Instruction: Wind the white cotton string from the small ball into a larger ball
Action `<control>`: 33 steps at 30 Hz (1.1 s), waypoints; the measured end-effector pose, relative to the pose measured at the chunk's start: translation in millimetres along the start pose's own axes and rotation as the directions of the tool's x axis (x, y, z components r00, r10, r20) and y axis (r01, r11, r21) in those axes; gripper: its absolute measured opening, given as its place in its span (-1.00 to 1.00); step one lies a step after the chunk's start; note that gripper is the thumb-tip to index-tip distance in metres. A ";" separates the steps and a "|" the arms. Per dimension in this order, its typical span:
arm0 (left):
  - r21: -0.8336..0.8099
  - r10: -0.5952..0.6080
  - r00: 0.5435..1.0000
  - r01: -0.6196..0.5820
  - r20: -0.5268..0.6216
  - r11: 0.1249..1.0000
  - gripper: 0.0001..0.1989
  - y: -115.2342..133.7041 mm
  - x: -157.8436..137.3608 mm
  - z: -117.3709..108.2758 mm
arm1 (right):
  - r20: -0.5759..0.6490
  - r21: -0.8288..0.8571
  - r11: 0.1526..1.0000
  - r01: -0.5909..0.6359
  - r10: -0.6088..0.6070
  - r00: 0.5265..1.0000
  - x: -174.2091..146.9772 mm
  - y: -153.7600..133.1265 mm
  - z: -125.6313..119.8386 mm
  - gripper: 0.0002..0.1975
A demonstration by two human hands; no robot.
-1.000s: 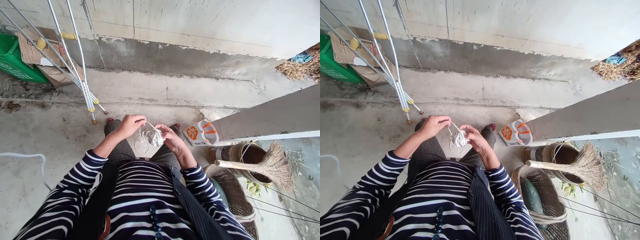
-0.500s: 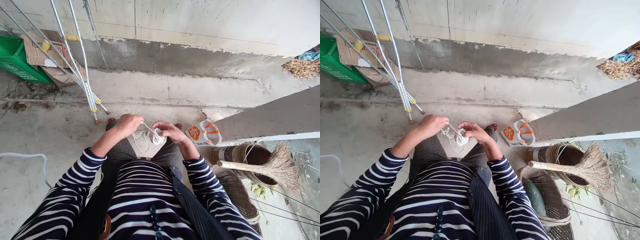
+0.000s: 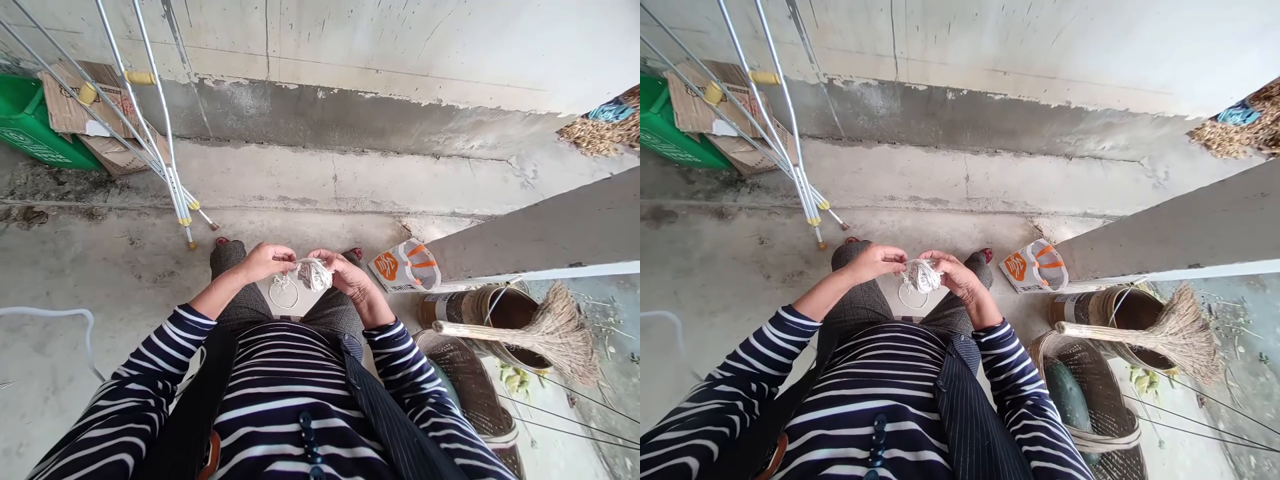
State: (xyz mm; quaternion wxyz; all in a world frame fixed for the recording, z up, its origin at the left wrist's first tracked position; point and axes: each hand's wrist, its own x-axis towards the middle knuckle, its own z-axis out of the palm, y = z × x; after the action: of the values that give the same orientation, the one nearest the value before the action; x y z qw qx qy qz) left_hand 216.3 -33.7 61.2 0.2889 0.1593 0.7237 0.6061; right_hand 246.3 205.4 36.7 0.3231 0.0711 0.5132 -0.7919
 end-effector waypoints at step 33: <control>0.228 0.194 0.971 -0.159 -0.139 0.960 -0.39 25.8 12.3 -9.6 | 0.186 0.083 0.956 0.283 -0.293 0.938 -16.6 -22.6 42.2 -0.35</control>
State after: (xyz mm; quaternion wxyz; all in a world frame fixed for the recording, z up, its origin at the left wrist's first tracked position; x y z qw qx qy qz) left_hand 197.7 -28.5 84.4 0.1557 0.2047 0.7888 0.5582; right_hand 255.3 182.4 81.0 0.2507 -0.0745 0.4616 -0.8477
